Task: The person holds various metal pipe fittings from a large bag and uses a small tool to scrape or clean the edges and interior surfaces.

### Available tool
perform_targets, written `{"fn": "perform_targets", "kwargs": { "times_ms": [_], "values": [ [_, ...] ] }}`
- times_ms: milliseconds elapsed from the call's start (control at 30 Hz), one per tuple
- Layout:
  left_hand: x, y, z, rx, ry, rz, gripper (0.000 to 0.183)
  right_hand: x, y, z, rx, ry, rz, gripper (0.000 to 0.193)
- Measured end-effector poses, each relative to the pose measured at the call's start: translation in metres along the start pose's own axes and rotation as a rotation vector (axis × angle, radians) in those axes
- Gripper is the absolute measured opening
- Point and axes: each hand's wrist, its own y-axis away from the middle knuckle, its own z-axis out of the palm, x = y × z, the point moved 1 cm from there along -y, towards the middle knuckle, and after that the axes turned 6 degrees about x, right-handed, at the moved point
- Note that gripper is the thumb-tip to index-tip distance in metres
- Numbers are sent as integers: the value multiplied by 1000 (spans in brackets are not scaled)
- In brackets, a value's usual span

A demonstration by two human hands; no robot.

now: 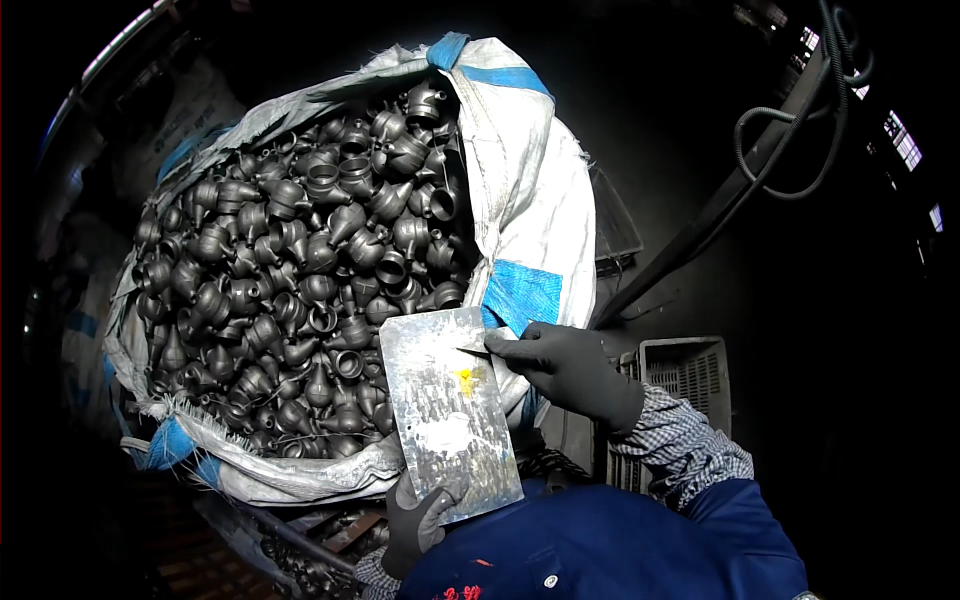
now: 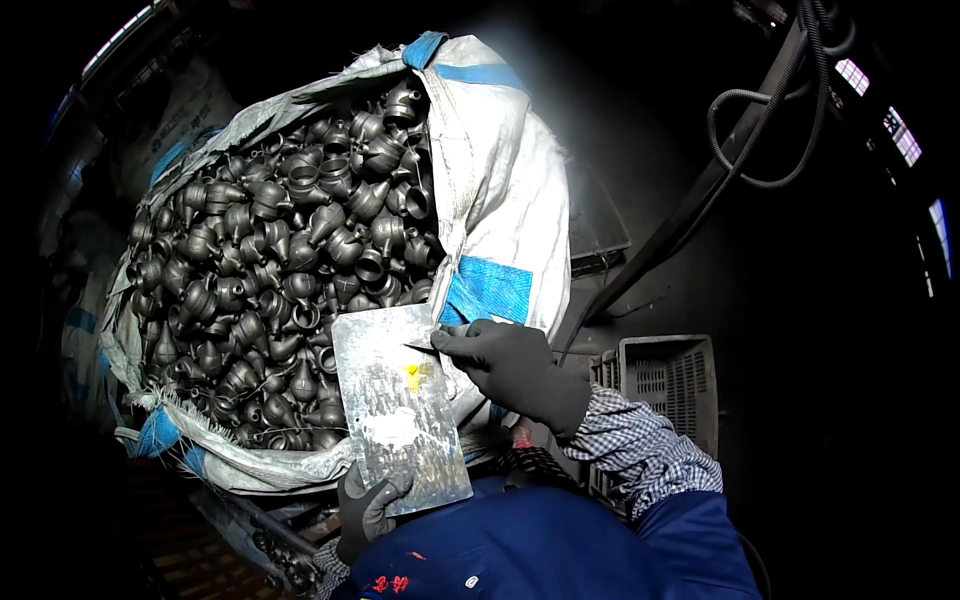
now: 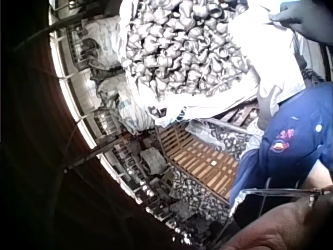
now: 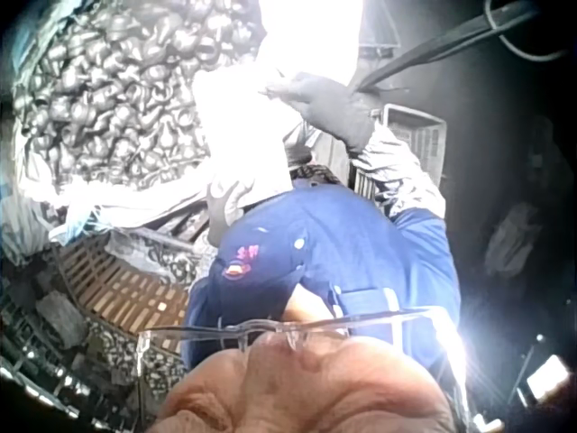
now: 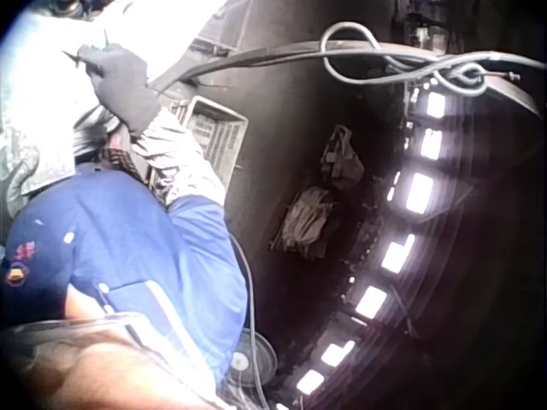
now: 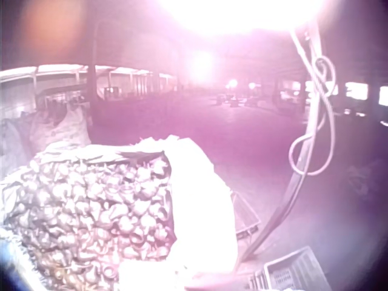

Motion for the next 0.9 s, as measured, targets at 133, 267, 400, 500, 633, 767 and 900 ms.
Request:
{"fn": "perform_targets", "kwargs": {
  "times_ms": [133,267,400,500,633,767,900],
  "values": [
    [7,2,10,52,31,-10,39,5,4,-9,-104,102,-37,38],
    [5,3,12,77,40,-14,39,0,-1,-5,-44,85,11,34],
    [8,1,7,41,-45,-70,39,4,3,-7,-82,96,-54,34],
    [2,0,6,34,-14,6,40,5,-4,-9,-143,162,48,34],
    [9,1,13,59,-47,-8,42,5,2,2,17,-14,-123,36],
    [6,1,7,40,-32,-50,42,23,2,2,15,-262,-50,36],
    [8,3,13,20,156,-35,46,9,4,13,124,-58,-109,38]
  ]
}}
